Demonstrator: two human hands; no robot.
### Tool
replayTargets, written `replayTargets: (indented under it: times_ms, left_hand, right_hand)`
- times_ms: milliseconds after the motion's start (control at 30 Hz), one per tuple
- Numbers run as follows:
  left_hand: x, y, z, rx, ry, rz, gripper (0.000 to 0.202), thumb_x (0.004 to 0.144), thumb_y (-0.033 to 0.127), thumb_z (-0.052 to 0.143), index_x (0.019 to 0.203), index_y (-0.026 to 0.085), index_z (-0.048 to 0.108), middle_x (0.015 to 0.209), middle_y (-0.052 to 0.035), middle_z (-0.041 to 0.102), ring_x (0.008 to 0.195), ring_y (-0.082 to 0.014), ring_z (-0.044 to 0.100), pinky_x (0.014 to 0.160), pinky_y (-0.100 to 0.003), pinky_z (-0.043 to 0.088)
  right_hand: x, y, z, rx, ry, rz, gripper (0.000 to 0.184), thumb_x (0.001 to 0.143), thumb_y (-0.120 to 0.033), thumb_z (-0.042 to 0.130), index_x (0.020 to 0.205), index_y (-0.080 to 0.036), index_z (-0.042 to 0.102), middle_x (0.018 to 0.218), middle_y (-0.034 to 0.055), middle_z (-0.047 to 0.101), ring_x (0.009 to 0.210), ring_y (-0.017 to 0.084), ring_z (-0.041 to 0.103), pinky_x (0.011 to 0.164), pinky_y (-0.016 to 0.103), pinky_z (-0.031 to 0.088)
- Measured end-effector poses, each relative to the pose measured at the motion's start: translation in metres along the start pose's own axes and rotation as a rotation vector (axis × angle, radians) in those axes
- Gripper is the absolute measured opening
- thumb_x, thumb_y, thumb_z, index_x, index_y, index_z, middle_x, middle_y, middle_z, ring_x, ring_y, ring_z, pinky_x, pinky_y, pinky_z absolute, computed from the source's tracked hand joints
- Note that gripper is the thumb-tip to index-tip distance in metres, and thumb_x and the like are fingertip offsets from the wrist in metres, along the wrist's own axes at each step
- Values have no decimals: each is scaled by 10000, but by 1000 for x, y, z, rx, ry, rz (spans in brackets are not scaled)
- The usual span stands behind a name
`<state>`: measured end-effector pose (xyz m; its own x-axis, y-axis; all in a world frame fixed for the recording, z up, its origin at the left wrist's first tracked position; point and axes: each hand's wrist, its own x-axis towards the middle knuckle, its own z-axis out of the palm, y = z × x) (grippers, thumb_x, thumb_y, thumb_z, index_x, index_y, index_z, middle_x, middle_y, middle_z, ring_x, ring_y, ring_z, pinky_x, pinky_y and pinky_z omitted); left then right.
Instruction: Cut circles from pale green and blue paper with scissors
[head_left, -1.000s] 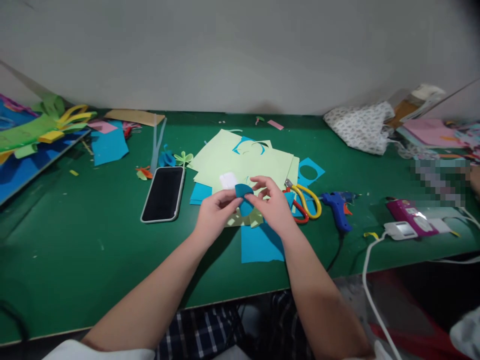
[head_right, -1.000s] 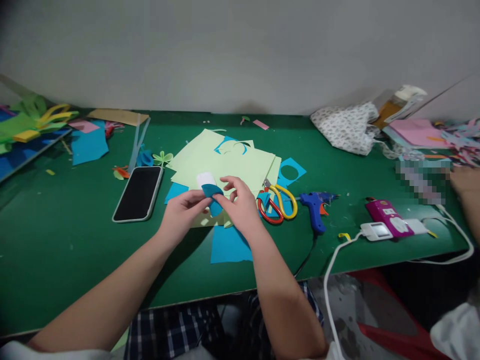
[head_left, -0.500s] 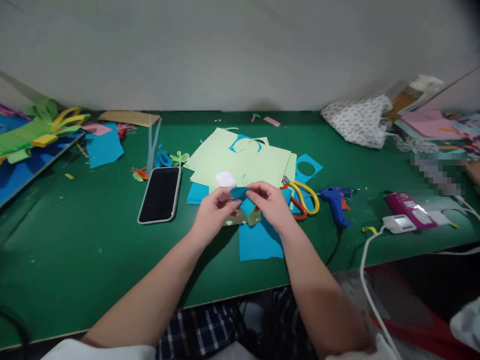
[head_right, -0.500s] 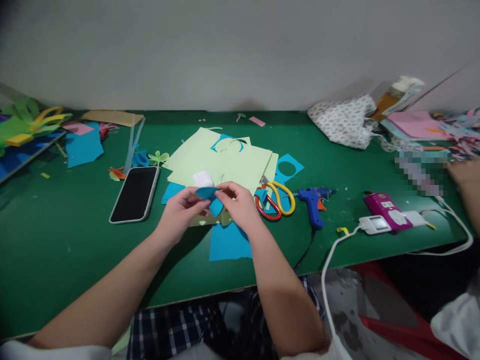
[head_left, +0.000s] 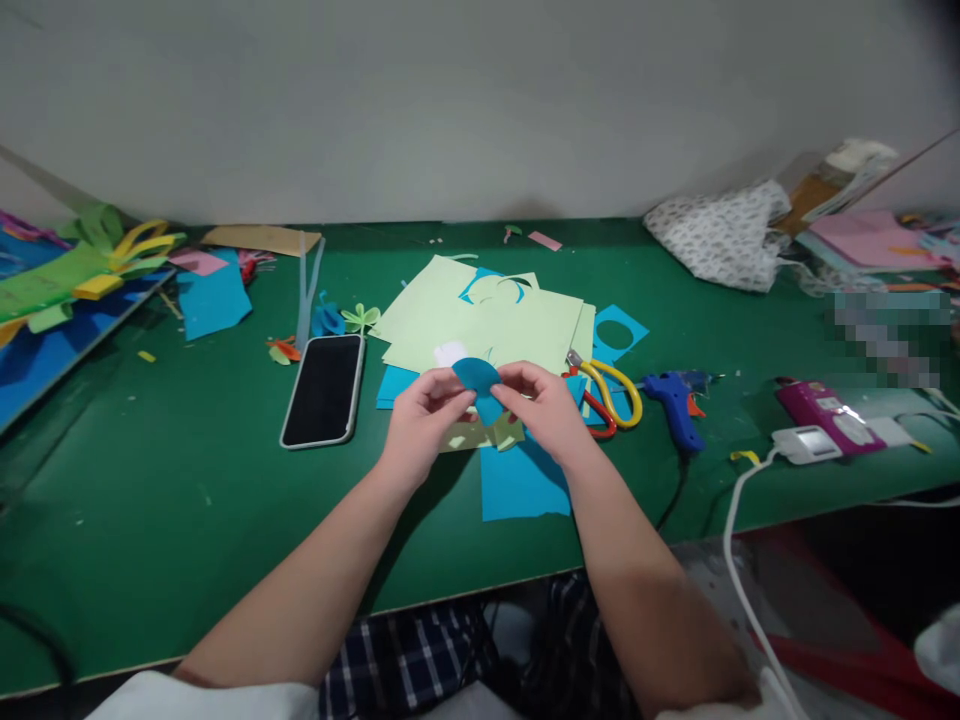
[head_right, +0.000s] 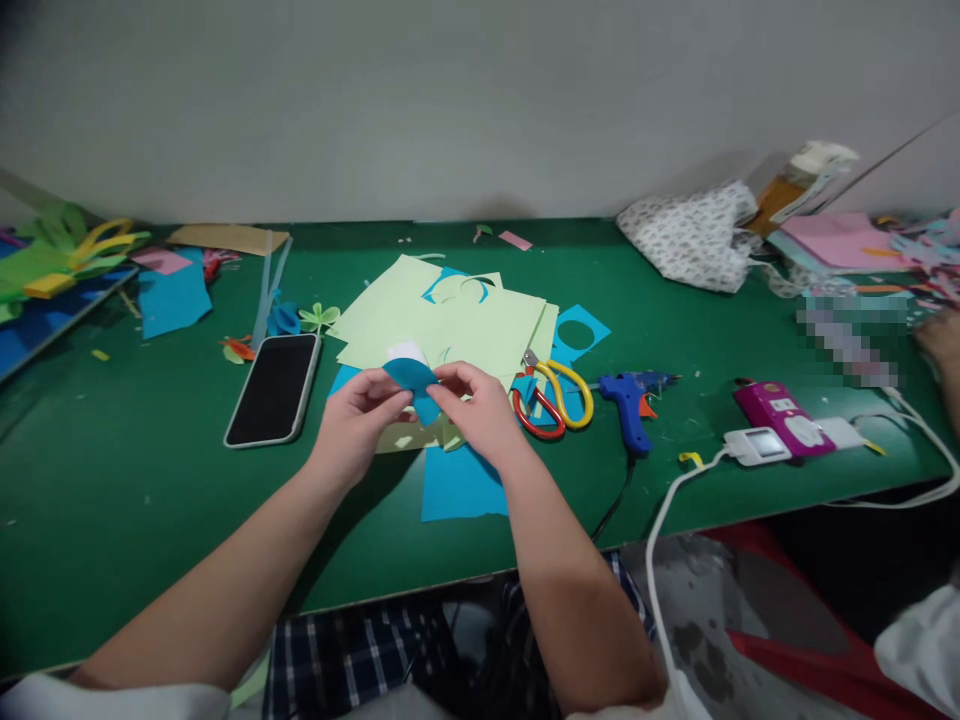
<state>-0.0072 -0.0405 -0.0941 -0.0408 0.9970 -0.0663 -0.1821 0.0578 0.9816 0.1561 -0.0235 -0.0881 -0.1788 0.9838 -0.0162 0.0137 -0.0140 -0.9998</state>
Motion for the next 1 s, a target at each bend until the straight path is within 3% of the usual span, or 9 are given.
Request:
replayTargets:
  times_ms: [167,300,600,800,900,1000]
  left_hand:
    - [1,0,0,-39,-10,-25,249,648,290,818,798,159,669,697,14,688,548,-102,618,581,-257,563]
    - [2,-3,-1,-72,-4,-46,236,639,279,821,791,160,687,679,13,687,557,-106,617,573,-250,553]
    - [-3,8,1,-159,-49,-122,162,641,232,813,778,183,740,930,-41,760,738,-140,689,648,-241,578]
    - [-4,9,0,-127,-123,-237,302,759,416,759,963,199,712,841,-21,717,687,-132,680,617,-263,597]
    - [-5,9,0,-99,-201,-290,407,732,385,797,1083,218,675,756,9,674,702,-147,686,661,-303,614]
    - [-6,10,0,-80,-259,-311,482,715,328,817,1155,240,642,766,20,676,691,-132,683,676,-292,609]
  right_hand:
    - [-3,-3,0,44,-60,29,160,805,-293,625,955,-239,626,683,-59,529,562,100,520,476,214,452]
    - [-6,-8,-1,69,-120,45,110,821,-268,590,929,-253,608,705,-54,558,555,97,548,450,202,461]
    - [-2,-5,-1,32,-38,-10,73,807,-266,564,809,-232,628,723,-21,632,612,129,574,543,260,482]
    - [-6,-7,-1,-154,-8,-153,212,823,-136,511,819,-229,701,836,7,700,777,164,621,694,306,481]
    - [-8,-8,1,-240,-3,-229,275,842,-107,506,878,-255,735,956,22,722,924,188,630,774,321,486]
    - [-8,-8,3,-280,7,-253,269,862,-130,535,968,-269,740,1005,32,733,882,186,630,780,333,502]
